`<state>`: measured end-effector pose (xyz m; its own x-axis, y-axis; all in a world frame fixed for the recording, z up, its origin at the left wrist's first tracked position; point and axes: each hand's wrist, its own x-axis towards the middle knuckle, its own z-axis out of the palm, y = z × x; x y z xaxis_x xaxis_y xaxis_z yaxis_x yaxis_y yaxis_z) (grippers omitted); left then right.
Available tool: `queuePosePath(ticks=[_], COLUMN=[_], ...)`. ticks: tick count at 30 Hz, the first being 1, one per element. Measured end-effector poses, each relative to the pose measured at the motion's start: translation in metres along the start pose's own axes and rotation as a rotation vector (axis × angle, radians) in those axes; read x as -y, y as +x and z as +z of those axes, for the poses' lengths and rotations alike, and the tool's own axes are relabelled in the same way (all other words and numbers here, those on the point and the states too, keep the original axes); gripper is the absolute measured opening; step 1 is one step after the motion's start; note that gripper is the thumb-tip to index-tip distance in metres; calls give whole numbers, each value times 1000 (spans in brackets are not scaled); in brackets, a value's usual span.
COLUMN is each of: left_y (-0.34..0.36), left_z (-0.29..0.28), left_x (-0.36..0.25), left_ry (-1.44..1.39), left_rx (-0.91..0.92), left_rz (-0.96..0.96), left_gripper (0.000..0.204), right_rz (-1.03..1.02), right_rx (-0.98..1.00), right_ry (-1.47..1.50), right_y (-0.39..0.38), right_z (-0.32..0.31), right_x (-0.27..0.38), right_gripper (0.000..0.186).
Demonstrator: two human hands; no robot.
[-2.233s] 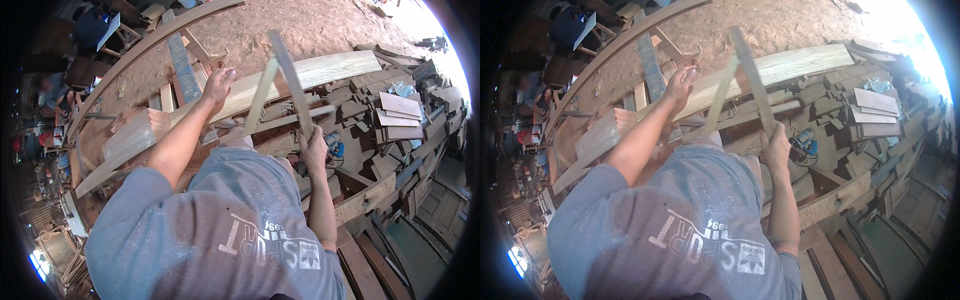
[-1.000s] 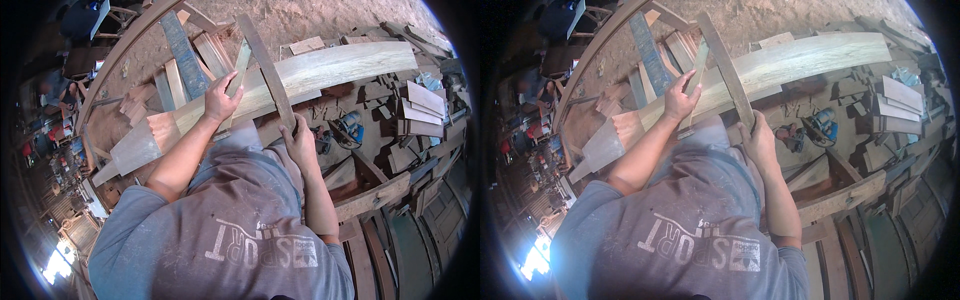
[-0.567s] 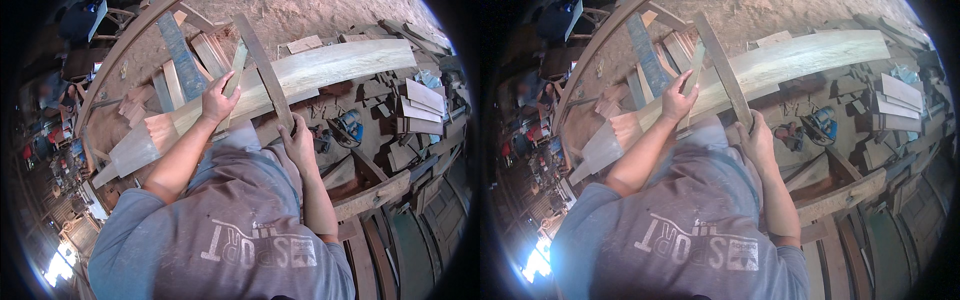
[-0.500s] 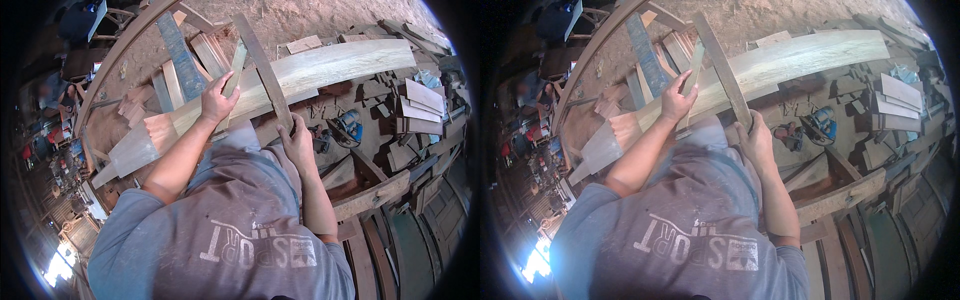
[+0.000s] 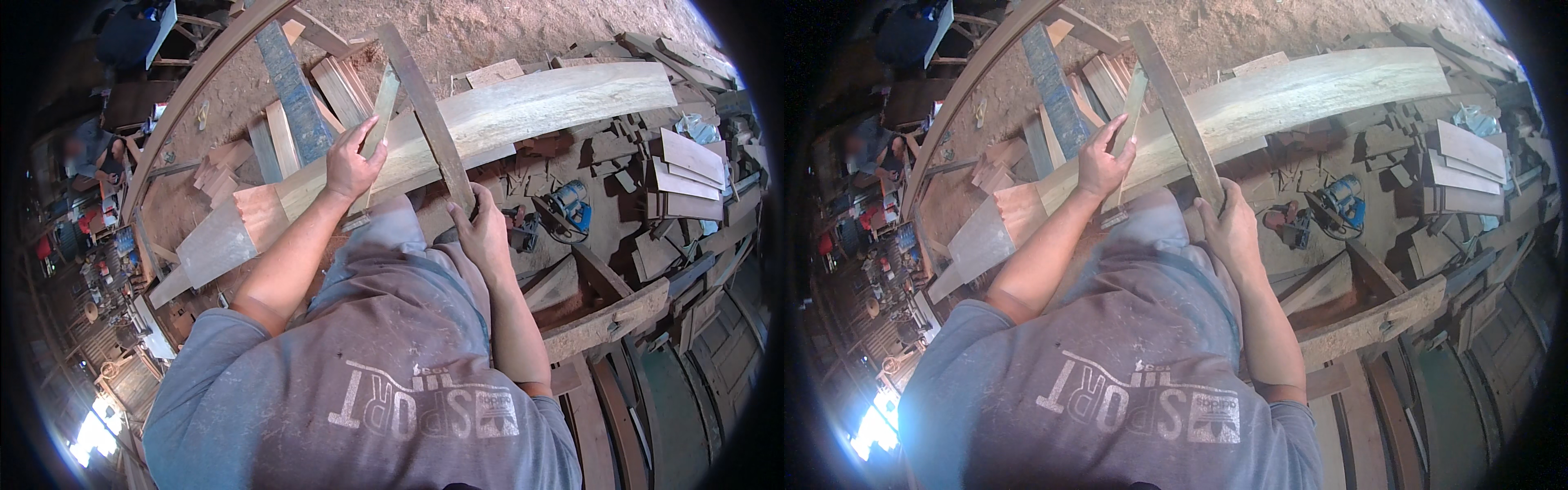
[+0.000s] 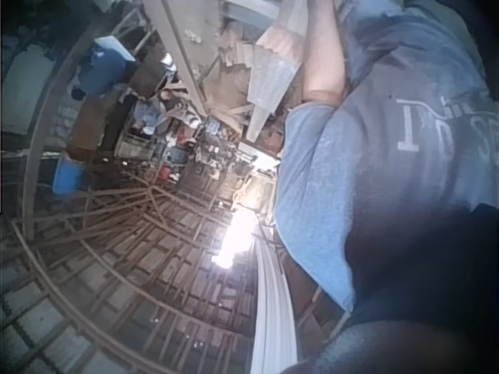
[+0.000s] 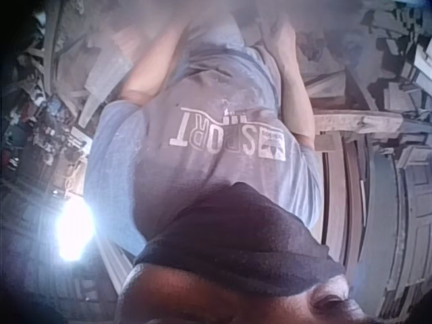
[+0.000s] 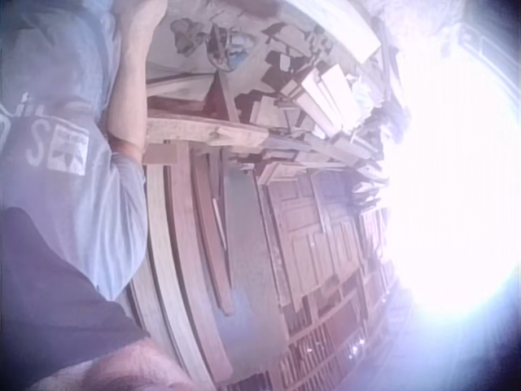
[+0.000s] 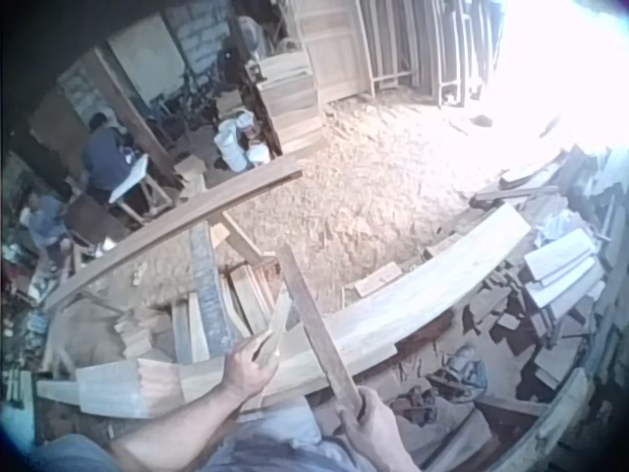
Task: The person measures and marks a wooden plank with a square and pencil, then uses a circular saw to cut the plank. The person repeats this process on another plank, stacking the cut pieces afterward.
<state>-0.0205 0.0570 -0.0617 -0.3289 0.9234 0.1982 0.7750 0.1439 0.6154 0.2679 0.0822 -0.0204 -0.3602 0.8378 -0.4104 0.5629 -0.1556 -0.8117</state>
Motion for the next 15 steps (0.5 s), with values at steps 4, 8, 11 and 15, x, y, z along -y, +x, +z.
queuePosePath(ticks=[4,8,11,15], left_y=[0,-4,-7,-11], left_z=[0,1,6,13], left_x=[0,1,2,4], left_ry=[-1,21,94,130], left_rx=[-3,28,7,28], left_rz=[8,6,19,-10], left_gripper=[45,43,42,42], right_rz=[35,8,106,402], right_rx=[22,68,17,-102], right_ry=[-4,136,350,414], right_y=[1,0,-5,-8], right_z=[-3,-14,-24,-24], right_x=[1,-24,-79,-206], right_gripper=[54,57,58,57])
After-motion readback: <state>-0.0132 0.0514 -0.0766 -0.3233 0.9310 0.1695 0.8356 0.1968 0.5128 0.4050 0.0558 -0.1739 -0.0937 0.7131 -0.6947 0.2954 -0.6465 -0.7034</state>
